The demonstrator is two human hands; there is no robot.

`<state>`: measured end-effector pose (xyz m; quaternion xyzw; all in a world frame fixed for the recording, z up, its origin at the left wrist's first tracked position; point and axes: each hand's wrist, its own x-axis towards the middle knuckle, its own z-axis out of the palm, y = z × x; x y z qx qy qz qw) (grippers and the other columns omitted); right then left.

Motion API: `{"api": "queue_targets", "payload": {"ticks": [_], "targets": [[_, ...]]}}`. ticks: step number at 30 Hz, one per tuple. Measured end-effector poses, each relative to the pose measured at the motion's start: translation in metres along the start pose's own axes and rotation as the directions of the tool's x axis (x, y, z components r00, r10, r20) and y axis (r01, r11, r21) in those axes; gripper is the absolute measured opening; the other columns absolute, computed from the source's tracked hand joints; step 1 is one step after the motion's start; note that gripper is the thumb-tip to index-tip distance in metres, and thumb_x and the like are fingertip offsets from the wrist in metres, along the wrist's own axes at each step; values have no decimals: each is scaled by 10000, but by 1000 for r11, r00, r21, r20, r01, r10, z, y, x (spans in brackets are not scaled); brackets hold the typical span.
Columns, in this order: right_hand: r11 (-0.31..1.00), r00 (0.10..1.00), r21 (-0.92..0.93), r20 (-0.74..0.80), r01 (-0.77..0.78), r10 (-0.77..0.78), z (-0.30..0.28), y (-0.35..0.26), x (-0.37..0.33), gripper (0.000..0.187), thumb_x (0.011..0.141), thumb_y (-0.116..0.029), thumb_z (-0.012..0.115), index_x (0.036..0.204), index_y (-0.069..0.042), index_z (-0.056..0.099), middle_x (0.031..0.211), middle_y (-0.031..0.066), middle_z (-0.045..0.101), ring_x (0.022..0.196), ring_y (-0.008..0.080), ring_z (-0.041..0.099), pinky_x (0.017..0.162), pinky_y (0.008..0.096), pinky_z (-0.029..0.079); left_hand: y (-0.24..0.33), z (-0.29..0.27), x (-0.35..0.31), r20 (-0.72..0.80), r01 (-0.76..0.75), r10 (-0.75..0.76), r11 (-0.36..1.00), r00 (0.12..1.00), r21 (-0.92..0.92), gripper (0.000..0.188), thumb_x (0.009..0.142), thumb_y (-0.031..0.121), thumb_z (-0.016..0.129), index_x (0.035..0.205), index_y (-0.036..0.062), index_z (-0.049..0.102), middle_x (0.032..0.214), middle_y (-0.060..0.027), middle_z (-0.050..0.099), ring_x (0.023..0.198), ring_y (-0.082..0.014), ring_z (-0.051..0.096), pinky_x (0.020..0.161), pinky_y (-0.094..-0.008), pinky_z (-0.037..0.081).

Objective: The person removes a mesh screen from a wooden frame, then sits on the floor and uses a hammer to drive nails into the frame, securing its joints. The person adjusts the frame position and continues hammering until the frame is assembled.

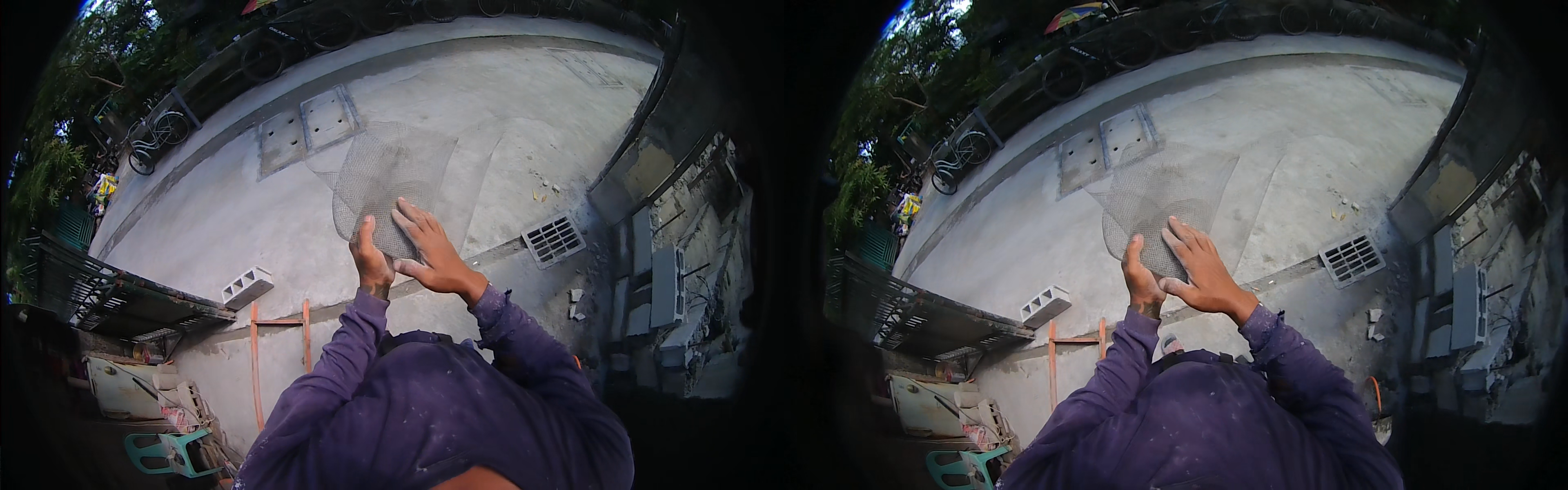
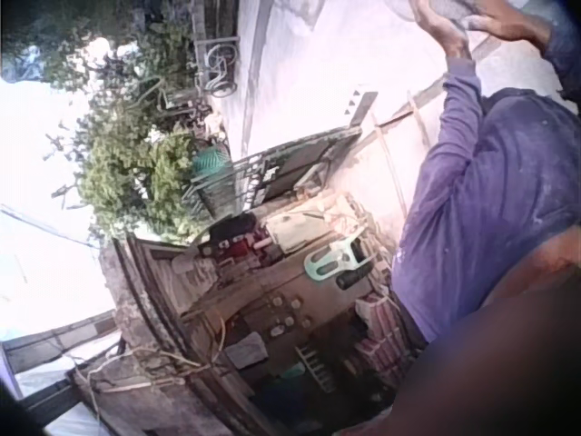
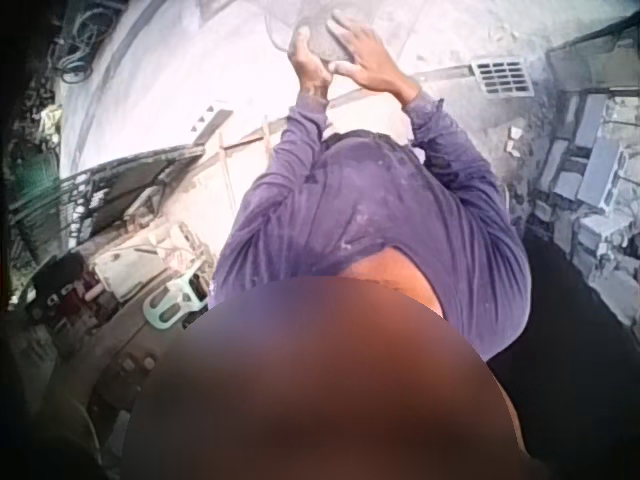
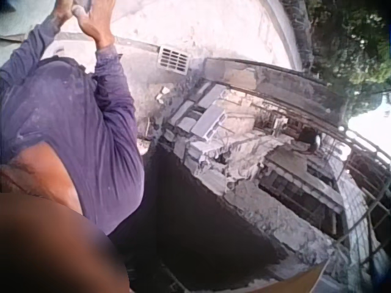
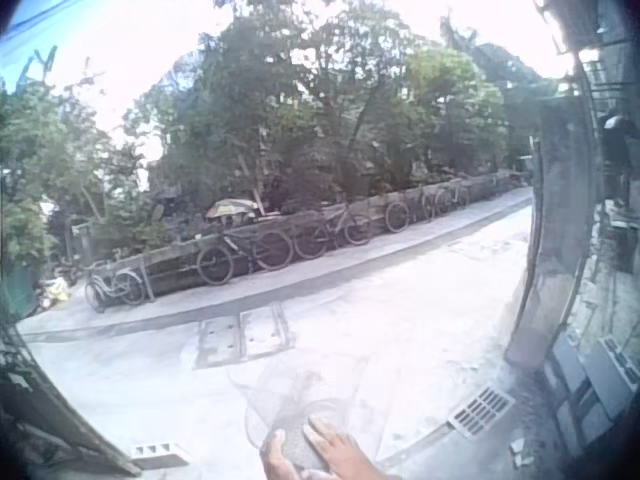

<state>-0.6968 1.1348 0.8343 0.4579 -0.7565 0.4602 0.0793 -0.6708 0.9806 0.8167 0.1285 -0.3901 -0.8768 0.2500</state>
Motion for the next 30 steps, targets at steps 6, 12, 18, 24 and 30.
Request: {"api": "queue_targets", "payload": {"ticks": [6, 12, 18, 24, 30], "targets": [[833, 744, -166, -564, -528, 359, -24, 46, -20, 778, 988, -527, 582, 1492, 40, 411, 1549, 282, 370, 1467, 434, 297, 1208, 536, 215, -12, 12, 5, 215, 127, -101, 986, 972, -112, 561, 962, 332, 549, 1388, -31, 510, 1360, -164, 589, 1241, -337, 569, 1065, -473, 443], [624, 582, 657, -331, -423, 743, -46, 64, -34, 932, 964, -566, 630, 1480, 147, 323, 1478, 294, 431, 1346, 331, 491, 1112, 381, 416, -38, 28, -2, 426, 453, -316, 849, 848, -273, 594, 974, 393, 563, 1392, -26, 518, 1367, -181, 596, 1222, -350, 583, 1043, -484, 471], [426, 498, 882, -282, -202, 820, -74, 28, -36, 1057, 853, -627, 750, 1418, 160, 327, 1316, 294, 536, 1219, 324, 581, 975, 368, 520, -63, 59, -6, 508, 649, -477, 724, 717, -235, 711, 990, 484, 472, 1487, -22, 422, 1449, -235, 524, 1296, -389, 549, 1102, -526, 451], [321, 712, 944, -180, -68, 679, -123, 23, -40, 972, 910, -658, 653, 1427, 122, 390, 1322, 232, 565, 1202, 275, 598, 1010, 362, 506, -80, 100, -13, 614, 755, -525, 628, 589, -189, 663, 1002, 467, 560, 1451, -12, 464, 1422, -191, 563, 1272, -337, 573, 1117, -496, 459], [390, 732, 916, -200, -97, 652, -141, 38, -47, 1005, 892, -722, 604, 1383, 140, 441, 1293, 260, 579, 1204, 314, 607, 972, 357, 534, -91, 115, 11, 601, 925, -733, 379, 318, -27, 646, 982, 441, 651, 1443, 16, 494, 1414, -175, 586, 1296, -344, 565, 1121, -521, 461]]}}
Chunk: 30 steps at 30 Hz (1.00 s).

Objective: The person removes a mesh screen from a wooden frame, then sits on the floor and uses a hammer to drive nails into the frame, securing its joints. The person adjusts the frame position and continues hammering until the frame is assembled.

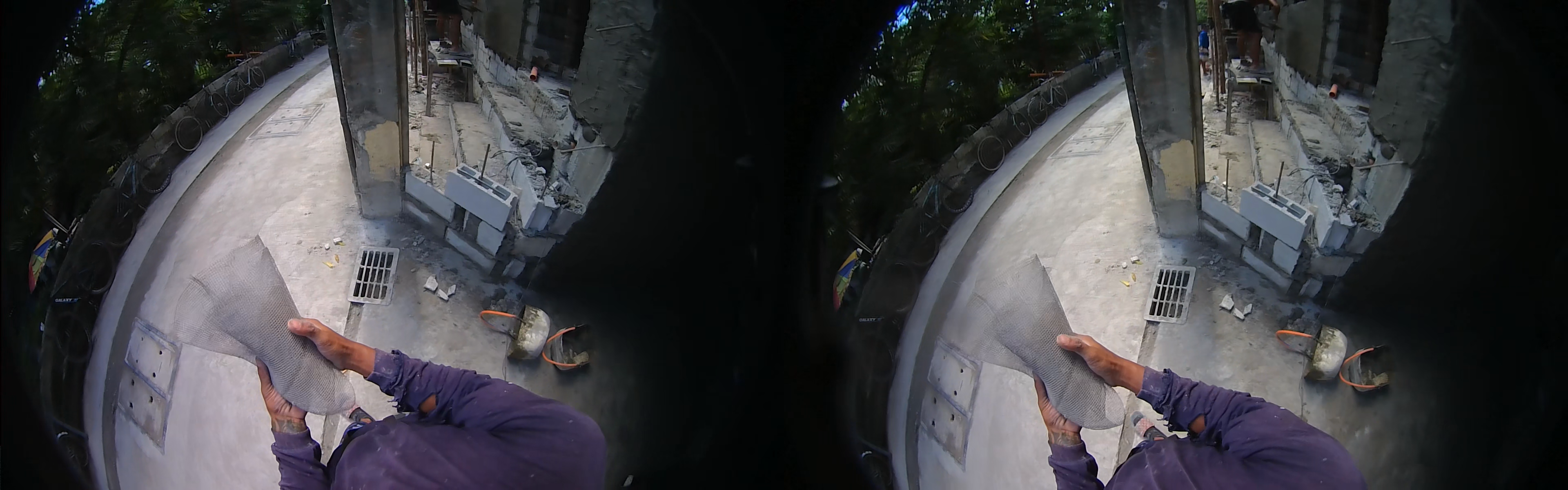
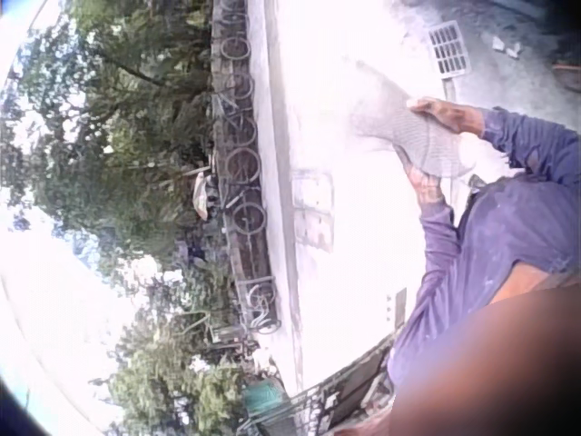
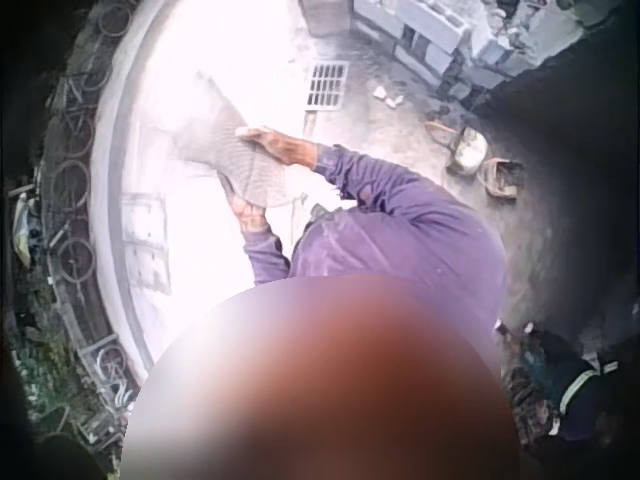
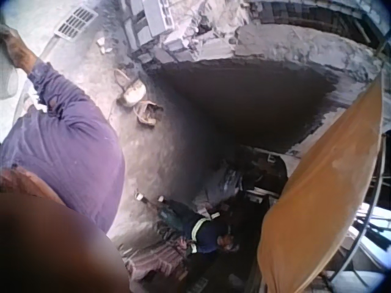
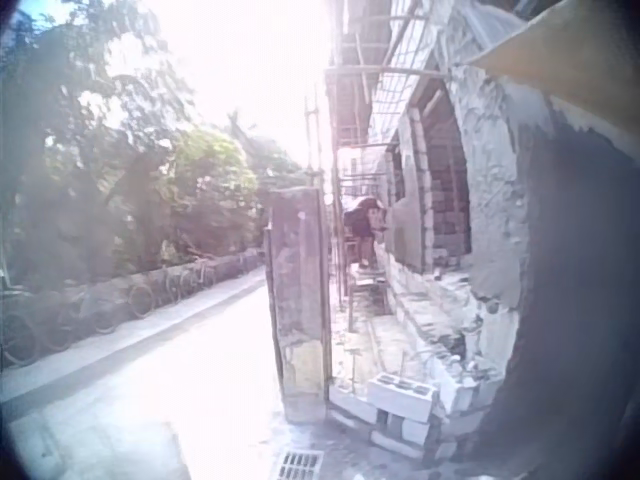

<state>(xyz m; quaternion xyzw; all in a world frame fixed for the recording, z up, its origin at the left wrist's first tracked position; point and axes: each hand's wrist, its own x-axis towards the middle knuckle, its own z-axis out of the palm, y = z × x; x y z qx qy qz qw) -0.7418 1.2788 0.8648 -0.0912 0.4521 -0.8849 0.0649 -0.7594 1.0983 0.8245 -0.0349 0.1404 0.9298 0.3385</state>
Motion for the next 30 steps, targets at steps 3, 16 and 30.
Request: {"api": "queue_targets", "payload": {"ticks": [3, 16, 30], "targets": [[998, 1000, -64, 8, 2, -2, -9, -1, 12, 973, 893, -704, 616, 1359, 139, 480, 1296, 255, 586, 1202, 314, 604, 994, 352, 516, 14, -2, 22, -11, 66, -65, 991, 998, 115, 684, 972, 476, 658, 1454, 24, 483, 1411, -171, 587, 1320, -344, 547, 1126, -540, 454], [967, 968, -183, -149, 176, -204, -67, -10, 135, 899, 968, -605, 599, 1488, 88, 356, 1423, 206, 515, 1287, 263, 550, 1068, 333, 456, 81, 4, 144, 57, 45, -51, 993, 997, 106, 620, 1009, 404, 625, 1454, 2, 463, 1402, -187, 587, 1243, -344, 607, 1081, -504, 502], [876, 631, -331, -608, 352, -483, -119, -48, 146, 495, 843, -98, 839, 1226, 97, 593, 1148, 136, 702, 1032, 186, 662, 912, 326, 555, 27, 33, 270, 66, -158, 150, 766, 987, 623, 517, 995, 234, 683, 1348, -105, 517, 1300, -201, 629, 1142, -297, 654, 990, -414, 553]]}}
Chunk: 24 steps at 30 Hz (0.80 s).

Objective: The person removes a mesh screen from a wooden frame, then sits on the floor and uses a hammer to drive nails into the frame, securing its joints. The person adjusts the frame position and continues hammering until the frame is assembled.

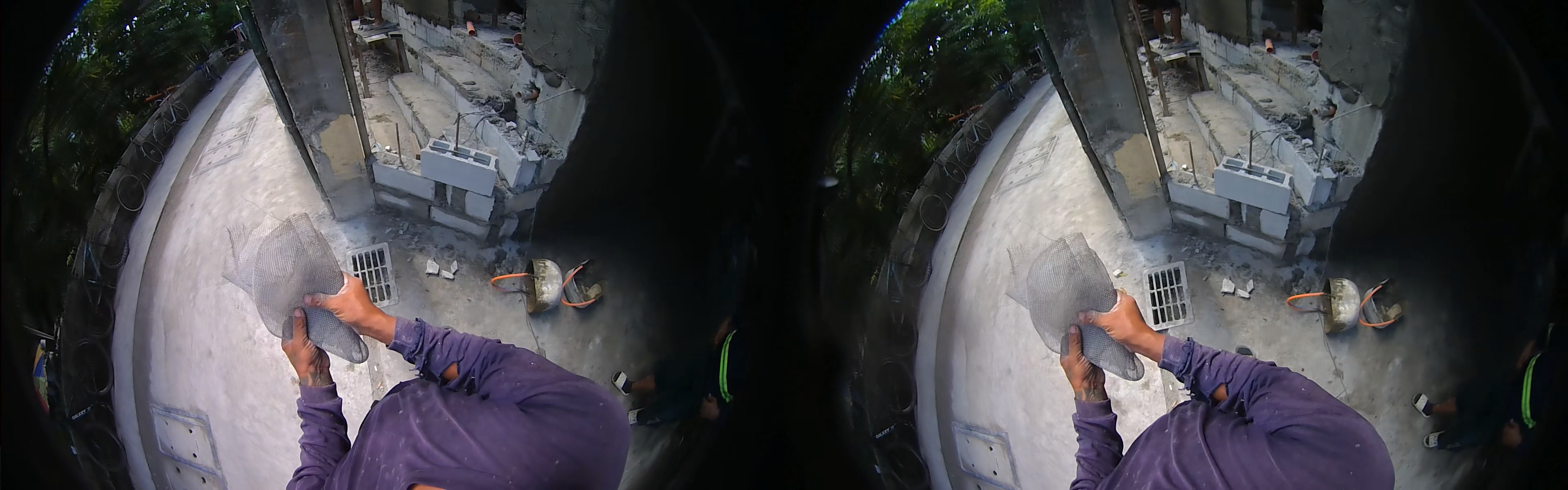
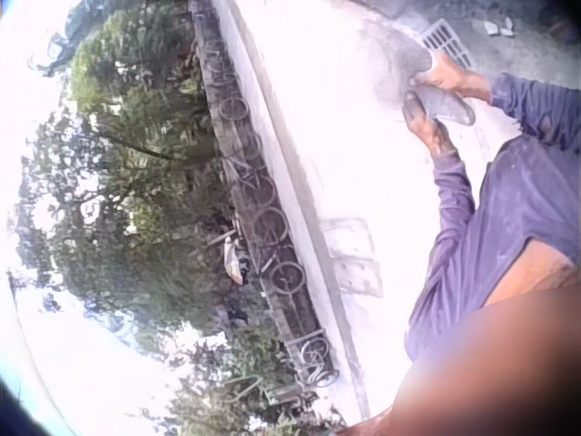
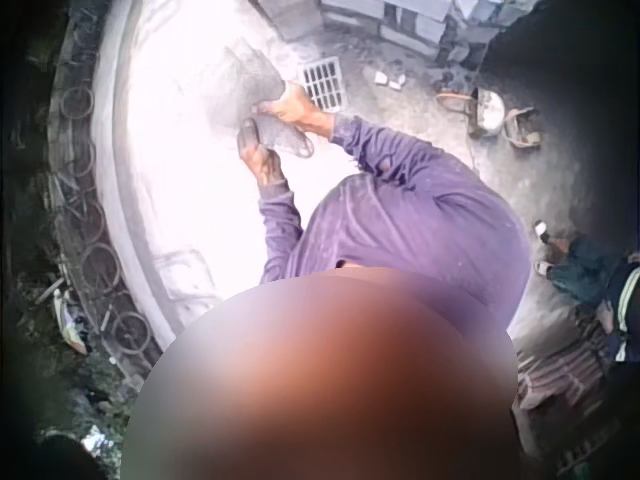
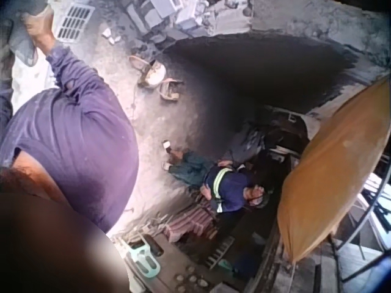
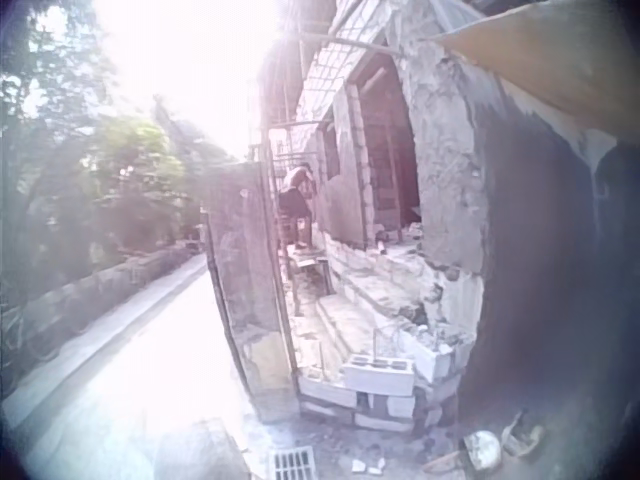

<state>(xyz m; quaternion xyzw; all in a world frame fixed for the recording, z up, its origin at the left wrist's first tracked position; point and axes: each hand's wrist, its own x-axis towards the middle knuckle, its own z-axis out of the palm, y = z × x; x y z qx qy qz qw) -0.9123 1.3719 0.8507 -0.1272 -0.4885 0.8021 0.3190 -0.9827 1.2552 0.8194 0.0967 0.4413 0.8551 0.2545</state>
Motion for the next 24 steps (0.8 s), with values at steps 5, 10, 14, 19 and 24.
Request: {"api": "queue_targets", "payload": {"ticks": [5, 10, 14, 19, 24], "targets": [[995, 992, 40, -99, 88, -84, -58, -11, 43, 452, 841, -81, 837, 1190, 106, 619, 1112, 138, 716, 973, 188, 684, 854, 327, 583, -40, 51, 41, 49, 87, -84, 995, 995, -50, 582, 964, 224, 728, 1360, -130, 491, 1308, -231, 620, 1132, -320, 659, 971, -431, 566], [995, 987, 53, -144, 82, -74, -126, -36, 92, 412, 834, -61, 836, 1155, 112, 642, 1104, 146, 724, 945, 185, 691, 830, 324, 592, -89, 112, 86, 79, 156, -152, 987, 985, -41, 594, 993, 279, 682, 1384, -113, 469, 1318, -232, 613, 1146, -332, 654, 989, -451, 559], [999, 979, 12, -198, 41, -37, -177, -64, 128, 402, 831, -48, 834, 1146, 116, 645, 1098, 148, 730, 928, 182, 694, 825, 320, 593, -129, 161, 118, 111, 191, -183, 980, 977, -63, 605, 1004, 307, 662, 1404, -97, 456, 1334, -229, 606, 1162, -337, 647, 1008, -466, 546], [988, 971, -141, -218, 68, -98, -236, -76, 172, 574, 804, -157, 882, 1227, 109, 600, 1154, 178, 694, 1026, 218, 671, 880, 337, 567, -164, 203, 157, 112, 300, -287, 947, 951, -115, 617, 980, 265, 695, 1410, -102, 447, 1332, -229, 605, 1181, -334, 634, 1039, -462, 525], [953, 971, -242, -197, -182, 135, -299, -54, 214, 825, 816, -440, 860, 1324, 115, 520, 1240, 211, 648, 1138, 246, 635, 964, 349, 521, -188, 208, 195, 100, 370, -362, 926, 927, -77, 655, 942, 256, 751, 1408, -101, 460, 1326, -223, 605, 1185, -306, 628, 1039, -418, 505]]}}
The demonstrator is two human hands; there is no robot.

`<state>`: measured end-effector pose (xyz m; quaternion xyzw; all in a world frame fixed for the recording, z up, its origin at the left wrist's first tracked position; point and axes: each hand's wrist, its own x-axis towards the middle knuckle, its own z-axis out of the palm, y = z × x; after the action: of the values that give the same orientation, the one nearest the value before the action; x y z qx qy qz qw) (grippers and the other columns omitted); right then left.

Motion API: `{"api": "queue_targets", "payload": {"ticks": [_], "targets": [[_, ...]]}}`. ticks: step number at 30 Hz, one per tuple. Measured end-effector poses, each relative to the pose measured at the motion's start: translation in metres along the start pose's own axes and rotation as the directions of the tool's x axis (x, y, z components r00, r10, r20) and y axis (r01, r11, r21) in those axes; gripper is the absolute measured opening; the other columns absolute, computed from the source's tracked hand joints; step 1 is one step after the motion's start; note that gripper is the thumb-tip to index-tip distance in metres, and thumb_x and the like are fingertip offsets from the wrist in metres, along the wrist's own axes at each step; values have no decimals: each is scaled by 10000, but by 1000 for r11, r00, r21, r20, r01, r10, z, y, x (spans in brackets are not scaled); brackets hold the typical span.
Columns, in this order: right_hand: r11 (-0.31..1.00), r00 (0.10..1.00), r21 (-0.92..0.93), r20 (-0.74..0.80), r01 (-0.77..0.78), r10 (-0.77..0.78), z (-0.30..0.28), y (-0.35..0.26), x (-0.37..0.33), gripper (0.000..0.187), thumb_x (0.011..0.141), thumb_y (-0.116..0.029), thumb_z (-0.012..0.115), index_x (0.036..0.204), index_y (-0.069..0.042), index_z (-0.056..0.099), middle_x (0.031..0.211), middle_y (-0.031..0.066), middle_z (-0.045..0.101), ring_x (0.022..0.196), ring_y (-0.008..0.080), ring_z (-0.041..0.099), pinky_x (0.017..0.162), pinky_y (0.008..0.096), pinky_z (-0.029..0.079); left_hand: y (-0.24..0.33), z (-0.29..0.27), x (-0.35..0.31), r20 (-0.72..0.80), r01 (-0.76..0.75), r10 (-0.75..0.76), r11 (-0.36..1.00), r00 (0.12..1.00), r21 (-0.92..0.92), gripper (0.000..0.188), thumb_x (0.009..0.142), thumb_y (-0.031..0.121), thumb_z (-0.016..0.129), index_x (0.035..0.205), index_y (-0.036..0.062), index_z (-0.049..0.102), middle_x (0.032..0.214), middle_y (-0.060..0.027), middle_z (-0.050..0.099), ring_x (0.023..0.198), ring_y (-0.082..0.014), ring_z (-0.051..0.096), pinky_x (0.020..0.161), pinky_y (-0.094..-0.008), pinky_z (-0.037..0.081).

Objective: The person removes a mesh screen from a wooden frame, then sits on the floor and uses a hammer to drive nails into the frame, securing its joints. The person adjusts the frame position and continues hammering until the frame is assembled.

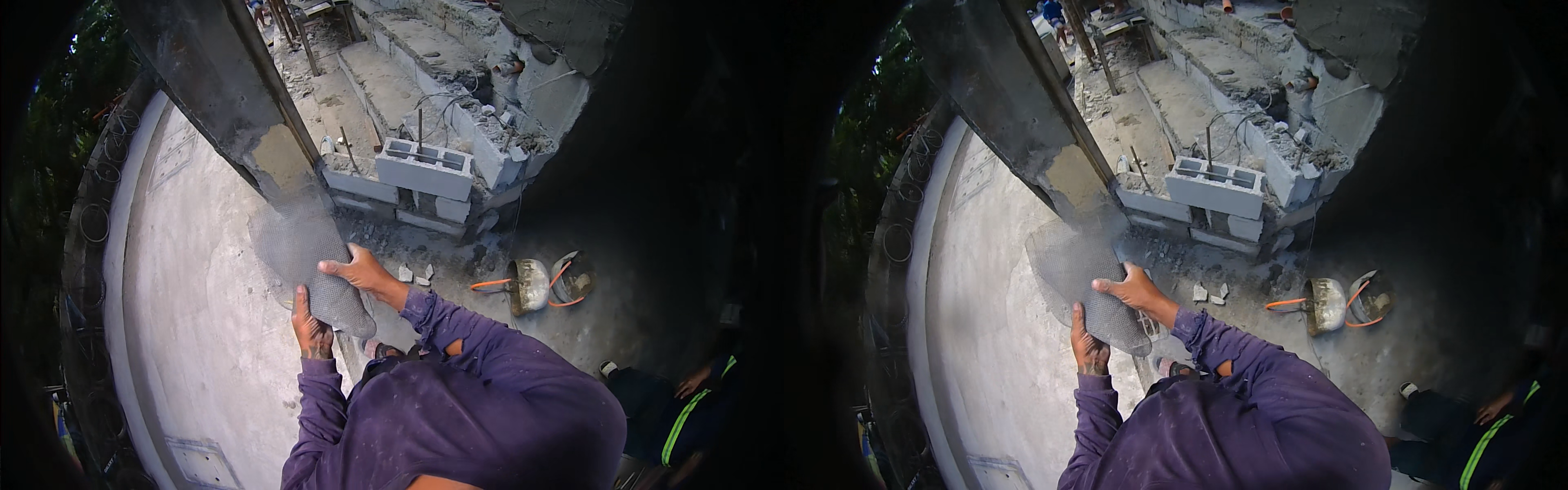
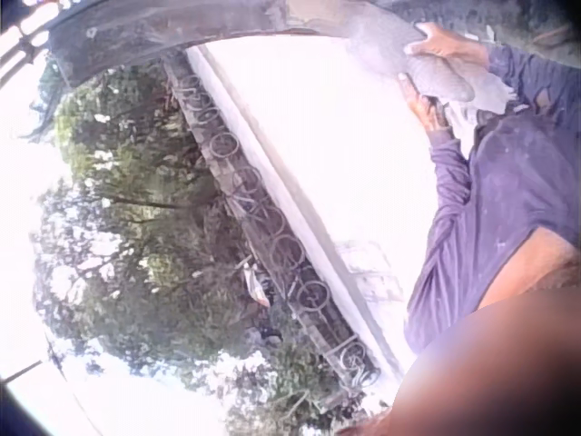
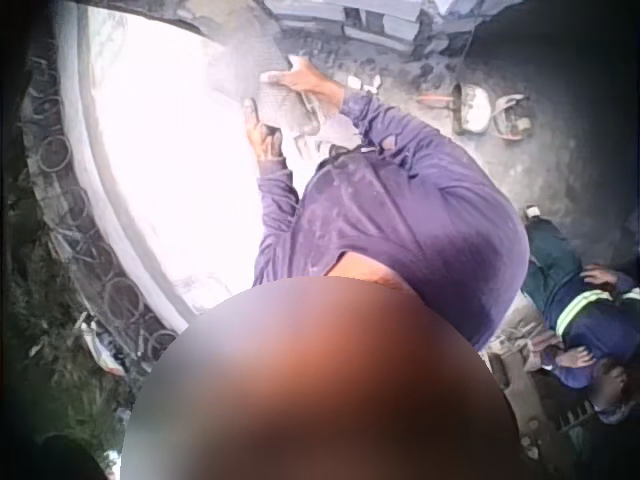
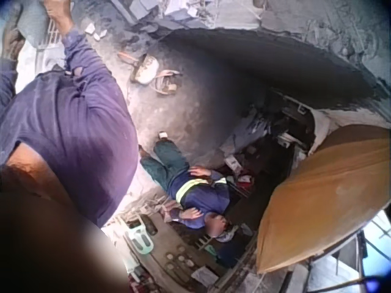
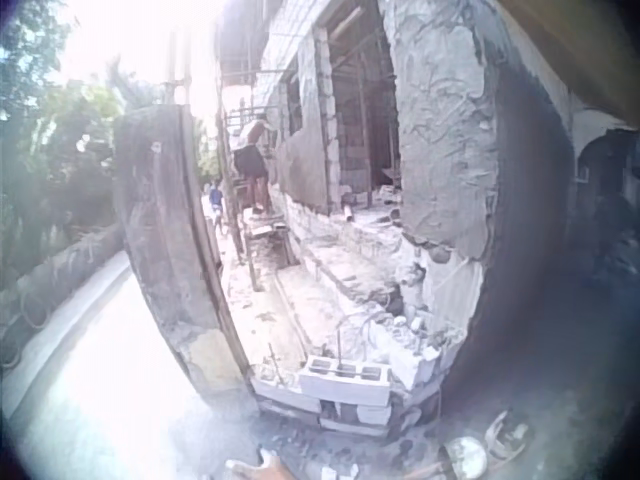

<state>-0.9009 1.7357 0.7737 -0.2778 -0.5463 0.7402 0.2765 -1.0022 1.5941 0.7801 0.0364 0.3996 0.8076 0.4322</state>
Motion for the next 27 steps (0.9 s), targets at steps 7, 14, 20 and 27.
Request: {"api": "queue_targets", "payload": {"ticks": [7, 14, 20, 27], "targets": [[559, 969, -822, -210, -104, -129, -69, -27, -5, 1026, 757, -516, 845, 1502, 8, 373, 1392, 250, 494, 1295, 400, 506, 1075, 467, 440, 67, -50, 88, 64, -228, 253, 701, 965, 676, 627, 833, 330, 860, 1235, -90, 626, 1131, -166, 707, 1003, -251, 686, 870, -352, 550], [-79, 718, -755, 646, 650, -259, -4, -74, 53, 1264, 580, -449, 942, 1594, -128, 259, 1603, 188, 288, 1500, 379, 266, 1237, 567, 194, 79, -29, 128, 510, -461, -20, -461, 860, 758, 395, 742, 314, 850, 1068, 126, 730, 999, -63, 725, 900, -306, 685, 800, -442, 512], [-280, 654, -640, 755, 716, -55, -11, -83, 164, 430, 827, -217, 709, 1235, -120, 616, 1163, 97, 630, 1196, 276, 580, 1171, 614, 289, 86, 47, 172, 635, -533, -49, -597, 771, 600, 448, 736, 365, 861, 1080, 110, 728, 1005, -48, 715, 964, -278, 670, 944, -486, 429], [-233, 573, -675, 726, 700, -381, -87, -161, 303, 266, 749, -156, 700, 1015, -143, 695, 961, 41, 637, 967, 235, 640, 817, 427, 459, 101, 152, 249, 702, -451, 283, -598, 654, 662, 787, 749, 363, 856, 1431, 156, 523, 1412, -66, 557, 1347, -309, 495, 1160, -667, 227]]}}
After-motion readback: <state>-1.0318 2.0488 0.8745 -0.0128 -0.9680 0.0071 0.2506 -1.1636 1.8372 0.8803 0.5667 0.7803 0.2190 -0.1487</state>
